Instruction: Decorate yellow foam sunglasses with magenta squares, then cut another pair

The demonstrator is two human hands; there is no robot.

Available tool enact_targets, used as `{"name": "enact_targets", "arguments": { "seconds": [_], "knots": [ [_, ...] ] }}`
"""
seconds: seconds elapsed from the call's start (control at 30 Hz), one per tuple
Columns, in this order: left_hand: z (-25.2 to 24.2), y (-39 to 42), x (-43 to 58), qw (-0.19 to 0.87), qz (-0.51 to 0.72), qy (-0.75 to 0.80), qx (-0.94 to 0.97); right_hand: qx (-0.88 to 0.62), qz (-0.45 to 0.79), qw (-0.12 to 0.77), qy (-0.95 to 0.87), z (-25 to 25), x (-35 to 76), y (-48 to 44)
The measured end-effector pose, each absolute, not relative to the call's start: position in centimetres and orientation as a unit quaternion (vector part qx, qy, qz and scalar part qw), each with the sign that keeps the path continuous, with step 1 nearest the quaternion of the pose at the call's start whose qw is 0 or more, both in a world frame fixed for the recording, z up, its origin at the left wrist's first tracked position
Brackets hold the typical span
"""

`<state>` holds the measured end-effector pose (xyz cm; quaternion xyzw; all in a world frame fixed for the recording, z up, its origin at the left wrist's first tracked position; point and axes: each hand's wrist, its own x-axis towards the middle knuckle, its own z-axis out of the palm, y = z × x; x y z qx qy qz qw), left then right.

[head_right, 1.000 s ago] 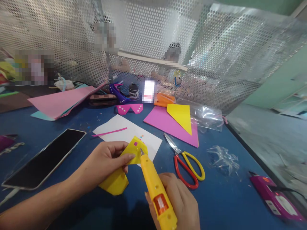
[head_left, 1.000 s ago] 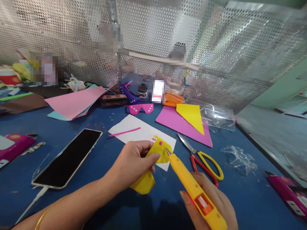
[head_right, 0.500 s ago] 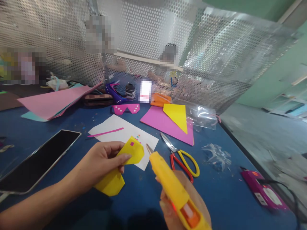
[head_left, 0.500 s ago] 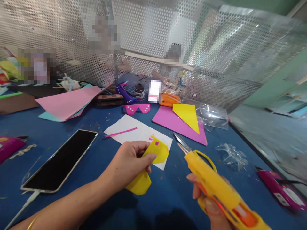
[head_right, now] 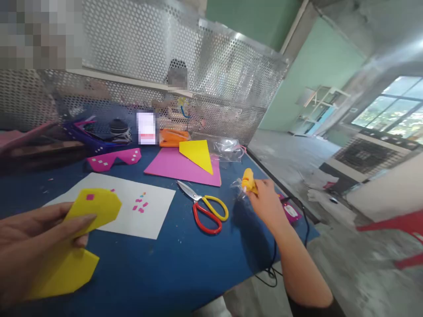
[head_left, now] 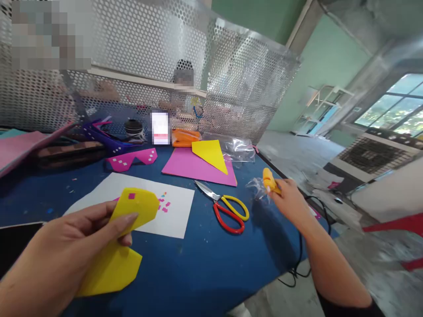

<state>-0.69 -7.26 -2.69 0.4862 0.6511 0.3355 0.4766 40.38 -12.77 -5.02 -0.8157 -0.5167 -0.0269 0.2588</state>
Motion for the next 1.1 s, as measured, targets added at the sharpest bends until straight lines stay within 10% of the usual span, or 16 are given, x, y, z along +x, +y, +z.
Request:
{"name": "enact_targets", "arguments": {
  "seconds": [0.37, 0.63, 0.8, 1.1],
  "knots": [
    [-0.7, -6.8, -1.3, 0.558, 0.410, 0.581, 0.426, -0.805, -0.124, 0.071, -0.576, -9.2, 45.4, -11.0],
    [-0.8, -6.8, -1.7, 0.551, 0.415, 0.569, 0.447, -0.743, -0.264, 0.175, -0.589, -3.7, 36.4, -13.2],
    [-1.0, -6.8, -1.6, 0.545, 0.410, 0.563, 0.467, -0.570, 0.134, 0.302, -0.752, -3.6, 25.7, -8.9],
    [-1.8, -6.5, -1.2, 0.564, 0.396, 0.548, 0.474, -0.585, 0.219, 0.234, -0.745, -8.4, 20.3, -1.4]
  ]
}}
